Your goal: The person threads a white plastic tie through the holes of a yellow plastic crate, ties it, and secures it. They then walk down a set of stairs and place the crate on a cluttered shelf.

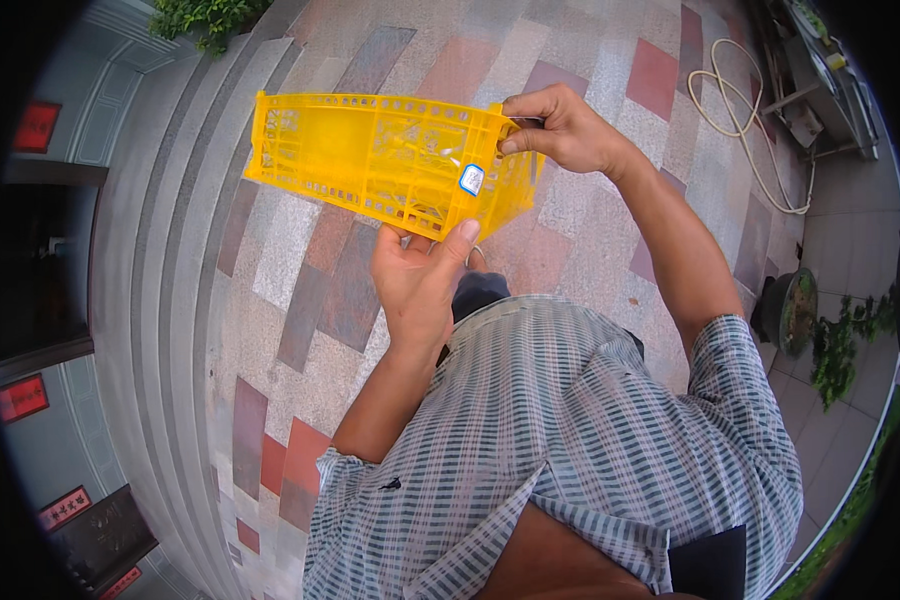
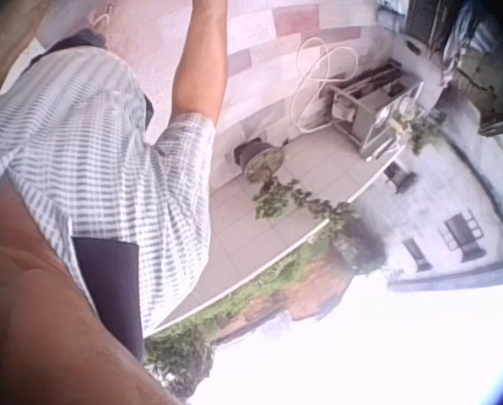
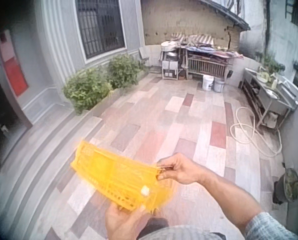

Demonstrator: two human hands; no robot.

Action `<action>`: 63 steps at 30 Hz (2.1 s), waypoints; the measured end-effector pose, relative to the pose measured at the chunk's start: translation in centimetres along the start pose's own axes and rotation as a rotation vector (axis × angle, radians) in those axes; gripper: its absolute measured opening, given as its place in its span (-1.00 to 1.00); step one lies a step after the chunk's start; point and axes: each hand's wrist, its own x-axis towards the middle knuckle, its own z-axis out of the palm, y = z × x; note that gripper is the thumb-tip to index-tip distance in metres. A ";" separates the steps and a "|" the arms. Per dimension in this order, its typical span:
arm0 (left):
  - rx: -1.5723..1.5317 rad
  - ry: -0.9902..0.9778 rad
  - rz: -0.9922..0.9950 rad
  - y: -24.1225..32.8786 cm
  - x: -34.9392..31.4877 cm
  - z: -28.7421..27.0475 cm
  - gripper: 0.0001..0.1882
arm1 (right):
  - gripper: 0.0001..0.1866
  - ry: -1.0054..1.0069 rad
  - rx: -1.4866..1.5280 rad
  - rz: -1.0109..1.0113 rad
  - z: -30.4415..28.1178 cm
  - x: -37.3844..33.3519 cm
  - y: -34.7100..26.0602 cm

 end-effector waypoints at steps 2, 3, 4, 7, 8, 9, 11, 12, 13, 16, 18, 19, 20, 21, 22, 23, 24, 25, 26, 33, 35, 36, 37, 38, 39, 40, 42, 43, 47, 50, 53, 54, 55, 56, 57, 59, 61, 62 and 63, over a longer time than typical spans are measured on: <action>0.006 -0.032 -0.069 0.6 3.4 -1.2 -0.56 | -0.67 0.026 -0.037 -0.024 -0.9 2.8 -0.9; 0.009 -0.048 -0.103 0.9 4.9 -1.6 -0.56 | -0.65 0.018 -0.088 -0.023 -1.5 4.1 -1.4; -0.029 -0.064 -0.143 1.4 6.4 -1.7 -0.57 | -0.64 0.017 -0.140 -0.024 -2.0 5.3 -1.9; -0.119 -0.086 -0.233 2.7 9.9 -1.9 -0.59 | -0.61 -0.027 -0.258 0.009 -3.8 9.1 -4.4; -0.140 -0.081 -0.243 3.0 10.9 -1.9 -0.60 | -0.60 -0.051 -0.291 0.033 -4.4 10.2 -5.2; -0.161 -0.077 -0.253 3.2 11.9 -1.9 -0.60 | -0.61 -0.056 -0.317 0.055 -4.8 11.1 -5.6; -0.188 -0.102 -0.272 3.0 13.5 -2.1 -0.59 | -0.62 -0.063 -0.365 0.102 -5.2 12.1 -6.0; -0.202 -0.113 -0.280 2.8 14.1 -2.2 -0.59 | -0.63 -0.060 -0.399 0.081 -5.4 12.5 -5.9; -0.203 -0.127 -0.290 2.5 14.8 -2.2 -0.56 | -0.64 -0.057 -0.443 0.061 -5.9 12.9 -5.9; -0.206 -0.159 -0.306 1.9 16.3 -2.1 -0.50 | -0.66 -0.069 -0.453 0.084 -6.8 14.0 -5.9; -0.208 -0.173 -0.301 1.6 16.9 -2.1 -0.50 | -0.66 -0.089 -0.426 0.123 -7.3 14.7 -5.8; -0.230 -0.166 -0.300 1.4 17.4 -1.9 -0.51 | -0.66 -0.096 -0.422 0.138 -7.8 15.0 -5.8; -0.252 -0.157 -0.297 1.2 17.9 -1.6 -0.52 | -0.67 -0.104 -0.416 0.152 -8.2 15.2 -5.7; -0.274 -0.148 -0.294 0.9 18.3 -1.4 -0.54 | -0.67 -0.104 -0.437 0.135 -8.4 15.4 -5.3; -0.281 -0.135 -0.293 0.8 18.6 -1.2 -0.53 | -0.67 -0.100 -0.457 0.114 -8.6 15.6 -4.7; -0.287 -0.123 -0.293 0.6 18.7 -1.1 -0.53 | -0.67 -0.095 -0.478 0.093 -8.9 15.8 -4.4; -0.294 -0.112 -0.293 0.5 18.9 -0.9 -0.52 | -0.67 -0.112 -0.479 0.073 -9.4 16.1 -4.3; -0.294 -0.110 -0.287 0.4 19.1 -0.6 -0.52 | -0.67 -0.127 -0.475 0.058 -9.8 16.4 -4.2; -0.294 -0.110 -0.283 0.3 19.3 -0.3 -0.52 | -0.67 -0.141 -0.472 0.043 -10.3 16.5 -4.2; -0.308 -0.115 -0.262 -0.1 20.5 1.1 -0.53 | -0.64 -0.187 -0.484 0.054 -12.1 17.3 -4.1; -0.308 -0.100 -0.261 -0.1 20.6 1.5 -0.55 | -0.64 -0.169 -0.477 0.004 -12.5 17.1 -3.5; -0.308 -0.093 -0.261 -0.1 20.7 1.7 -0.55 | -0.64 -0.156 -0.445 0.030 -12.6 17.0 -3.3; -0.288 -0.107 -0.259 0.0 20.9 1.6 -0.55 | -0.64 -0.145 -0.414 0.058 -12.8 17.0 -3.2; -0.267 -0.121 -0.258 0.2 21.3 1.4 -0.55 | -0.65 -0.134 -0.382 0.085 -13.0 16.9 -3.0; -0.247 -0.134 -0.256 0.3 21.5 1.3 -0.54 | -0.64 -0.123 -0.374 0.061 -13.1 16.8 -2.6; -0.235 -0.123 -0.245 0.3 21.6 1.6 -0.55 | -0.63 -0.108 -0.369 0.041 -13.4 16.6 -1.8; -0.212 -0.101 -0.222 0.7 21.8 2.4 -0.57 | -0.62 -0.068 -0.343 -0.010 -13.8 16.1 -0.2; -0.187 -0.096 -0.199 0.9 21.7 2.7 -0.57 | -0.61 -0.044 -0.318 -0.042 -13.8 16.0 0.5; -0.092 -0.081 -0.083 1.0 22.0 3.1 -0.55 | -0.59 0.027 -0.227 -0.007 -13.4 15.6 1.8; -0.024 -0.055 -0.011 1.0 22.0 3.1 -0.55 | -0.61 0.022 -0.170 -0.017 -13.5 15.7 2.6; 0.020 -0.024 0.038 1.1 22.1 3.3 -0.55 | -0.62 0.037 -0.152 0.001 -13.4 16.0 3.1; 0.031 -0.015 0.053 1.2 22.1 3.4 -0.55 | -0.62 0.038 -0.132 0.007 -13.3 16.1 3.3; 0.033 -0.013 0.070 1.3 22.1 3.6 -0.55 | -0.62 0.039 -0.112 0.013 -13.2 16.1 3.6; 0.035 -0.011 0.087 1.3 22.1 3.7 -0.55 | -0.62 0.041 -0.092 0.019 -13.1 16.2 3.8; 0.038 -0.009 0.104 1.4 22.1 3.8 -0.54 | -0.63 0.043 -0.086 0.018 -13.0 16.2 4.0; 0.058 0.001 0.122 1.1 22.1 3.6 -0.53 | -0.64 0.049 -0.076 0.017 -12.9 16.4 4.5; 0.068 0.011 0.142 0.9 22.1 3.6 -0.53 | -0.65 0.039 -0.092 0.014 -12.8 16.6 4.6; 0.068 0.017 0.153 1.0 22.0 3.7 -0.53 | -0.65 0.033 -0.099 0.014 -12.6 16.6 4.6; 0.069 0.023 0.163 1.0 22.0 3.7 -0.53 | -0.66 0.037 -0.096 0.027 -12.4 16.6 4.6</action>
